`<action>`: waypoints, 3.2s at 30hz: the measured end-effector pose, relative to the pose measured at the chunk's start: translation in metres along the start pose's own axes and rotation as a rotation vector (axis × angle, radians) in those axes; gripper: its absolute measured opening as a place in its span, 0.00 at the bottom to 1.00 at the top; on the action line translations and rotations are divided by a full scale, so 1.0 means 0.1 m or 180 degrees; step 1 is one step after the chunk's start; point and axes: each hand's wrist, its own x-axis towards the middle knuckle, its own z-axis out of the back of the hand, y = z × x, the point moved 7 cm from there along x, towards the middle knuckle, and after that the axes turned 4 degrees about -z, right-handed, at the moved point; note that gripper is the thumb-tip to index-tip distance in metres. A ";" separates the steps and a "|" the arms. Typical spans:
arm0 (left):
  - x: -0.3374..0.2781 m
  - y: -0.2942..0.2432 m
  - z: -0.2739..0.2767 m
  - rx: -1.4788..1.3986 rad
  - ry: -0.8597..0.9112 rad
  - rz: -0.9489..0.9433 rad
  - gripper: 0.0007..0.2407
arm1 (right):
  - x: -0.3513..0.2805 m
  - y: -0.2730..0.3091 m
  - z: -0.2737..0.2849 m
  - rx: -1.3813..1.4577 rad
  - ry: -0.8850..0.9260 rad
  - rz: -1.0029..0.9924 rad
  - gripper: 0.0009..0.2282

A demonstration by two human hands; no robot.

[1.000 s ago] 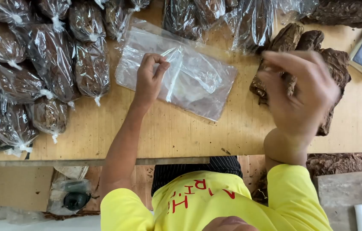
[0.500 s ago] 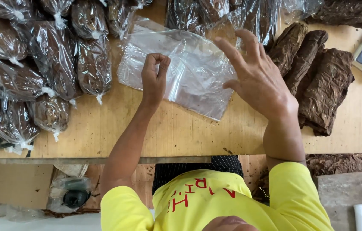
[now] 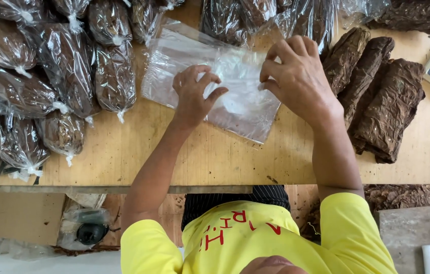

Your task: Packaging bundles of dried leaves into plastic bags and sealing them on a wooden table.

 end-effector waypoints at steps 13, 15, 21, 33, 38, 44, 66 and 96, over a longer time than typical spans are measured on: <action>-0.04 0.14 -0.02 -0.0634 -0.0008 0.0638 0.09 | -0.08 -0.10 0.35 0.0622 -0.0983 -0.0267 0.04; -0.02 0.12 0.01 -0.0615 -0.0053 0.0603 0.09 | -0.10 -0.22 0.19 0.0472 -0.0943 -0.0354 0.05; -0.03 0.05 0.03 -0.0719 -0.0070 0.0568 0.09 | 0.10 -0.32 -0.27 0.0969 0.0065 -0.1333 0.15; 0.04 0.09 0.33 -0.1775 -0.1058 0.0614 0.04 | -0.14 -0.44 -0.45 0.0275 0.1808 -0.2159 0.11; 0.04 0.06 0.38 -0.1800 -0.1162 0.0572 0.03 | -0.10 -0.40 -0.26 0.0028 0.1610 -0.2034 0.14; 0.06 -0.03 0.38 -0.1653 -0.1098 0.0350 0.02 | -0.05 -0.48 -0.13 0.1374 -0.0466 -0.1369 0.16; -0.06 -0.01 0.00 -0.0247 0.0030 0.0413 0.16 | 0.12 -0.44 -0.44 0.3002 -0.0426 -0.1280 0.07; -0.01 -0.40 0.53 -0.0976 -0.0247 -0.0708 0.07 | -0.62 -0.07 -0.89 0.3511 -0.1480 -0.1060 0.08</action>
